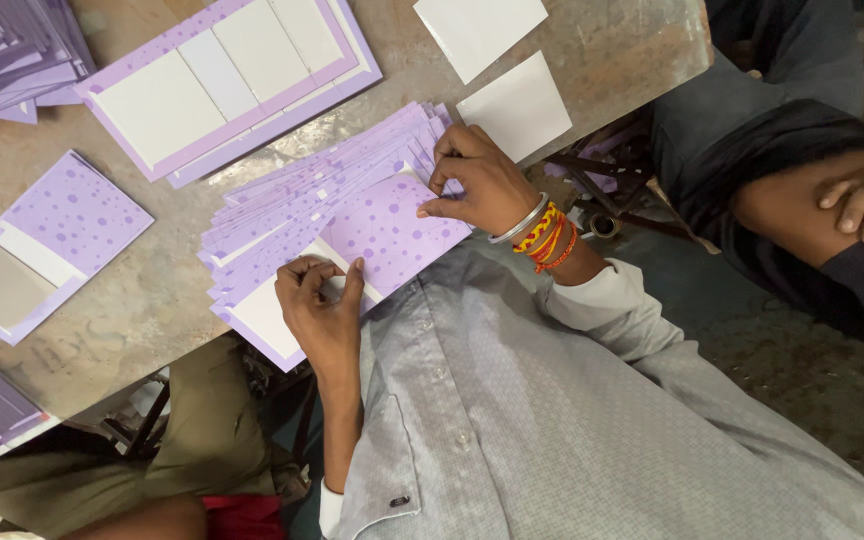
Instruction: The person inserts small white paper sheets into purple patterned paper covers and stacks the completed units on the table. The person repeatedly picks a cover, places a white sheet inside, and sets the assembled unit aside.
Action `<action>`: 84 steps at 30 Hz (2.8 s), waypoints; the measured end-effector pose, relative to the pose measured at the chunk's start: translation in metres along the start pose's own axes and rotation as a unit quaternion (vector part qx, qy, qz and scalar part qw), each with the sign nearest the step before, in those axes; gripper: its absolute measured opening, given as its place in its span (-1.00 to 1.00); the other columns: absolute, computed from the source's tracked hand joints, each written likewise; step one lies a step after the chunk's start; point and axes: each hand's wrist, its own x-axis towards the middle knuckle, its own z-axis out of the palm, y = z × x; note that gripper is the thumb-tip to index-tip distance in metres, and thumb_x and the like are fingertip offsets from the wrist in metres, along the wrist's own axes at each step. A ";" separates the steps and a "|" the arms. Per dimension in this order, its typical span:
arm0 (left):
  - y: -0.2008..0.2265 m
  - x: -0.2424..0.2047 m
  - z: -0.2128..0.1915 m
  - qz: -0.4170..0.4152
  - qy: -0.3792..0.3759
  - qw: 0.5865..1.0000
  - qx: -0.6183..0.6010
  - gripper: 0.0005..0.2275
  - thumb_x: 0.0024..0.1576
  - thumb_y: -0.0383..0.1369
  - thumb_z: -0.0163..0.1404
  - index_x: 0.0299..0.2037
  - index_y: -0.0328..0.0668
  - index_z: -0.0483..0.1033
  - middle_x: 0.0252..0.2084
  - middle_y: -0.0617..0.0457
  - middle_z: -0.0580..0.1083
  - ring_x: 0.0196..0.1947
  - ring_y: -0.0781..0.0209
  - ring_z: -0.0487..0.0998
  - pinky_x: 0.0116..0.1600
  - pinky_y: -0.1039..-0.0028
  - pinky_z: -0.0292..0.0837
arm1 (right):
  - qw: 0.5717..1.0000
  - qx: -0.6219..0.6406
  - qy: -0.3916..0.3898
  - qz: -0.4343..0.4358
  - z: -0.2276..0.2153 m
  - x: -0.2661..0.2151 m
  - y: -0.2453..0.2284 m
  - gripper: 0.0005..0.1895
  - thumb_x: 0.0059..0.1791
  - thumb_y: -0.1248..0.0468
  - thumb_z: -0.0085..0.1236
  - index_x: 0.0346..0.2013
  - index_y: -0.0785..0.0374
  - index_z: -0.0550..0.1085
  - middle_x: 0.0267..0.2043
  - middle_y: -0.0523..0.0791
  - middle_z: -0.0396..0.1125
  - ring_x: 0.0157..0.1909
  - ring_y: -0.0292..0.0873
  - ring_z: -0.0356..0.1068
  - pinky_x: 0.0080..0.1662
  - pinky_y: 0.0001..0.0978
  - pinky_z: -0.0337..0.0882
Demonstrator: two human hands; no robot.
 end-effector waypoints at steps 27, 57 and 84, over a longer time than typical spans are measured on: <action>0.011 0.003 -0.001 0.014 0.009 0.998 0.055 -0.74 -0.01 -0.40 0.38 -0.36 -0.43 0.55 -0.18 -0.05 0.29 -0.24 0.15 0.31 -0.23 0.37 0.33 | 0.994 -0.005 0.067 0.088 0.001 0.017 -0.005 -0.36 -0.11 0.13 0.56 -0.04 0.31 0.27 -0.10 -0.05 0.17 -0.30 -0.16 0.27 -0.24 -0.29 0.38; 0.001 -0.002 0.004 -0.007 0.059 0.998 -0.025 -0.64 0.05 -0.41 0.32 -0.01 -0.32 0.48 0.07 -0.13 0.28 -0.24 0.16 0.36 -0.17 0.35 0.40 | 0.985 -0.110 0.092 0.093 -0.008 0.025 -0.013 0.01 -0.19 0.13 0.54 0.39 0.25 0.12 -0.03 -0.02 0.23 -0.24 -0.04 0.36 -0.24 -0.21 0.44; -0.144 0.110 -0.066 -0.083 0.100 0.961 -0.246 -0.45 0.31 -0.31 0.01 0.45 -0.32 0.08 0.46 -0.24 0.25 0.49 -0.04 0.23 0.44 0.26 0.27 | 0.979 0.075 0.131 0.137 -0.029 0.052 0.061 -0.50 0.06 0.29 0.19 0.27 0.22 0.30 -0.25 -0.07 0.54 -0.26 -0.22 0.55 -0.24 -0.43 0.50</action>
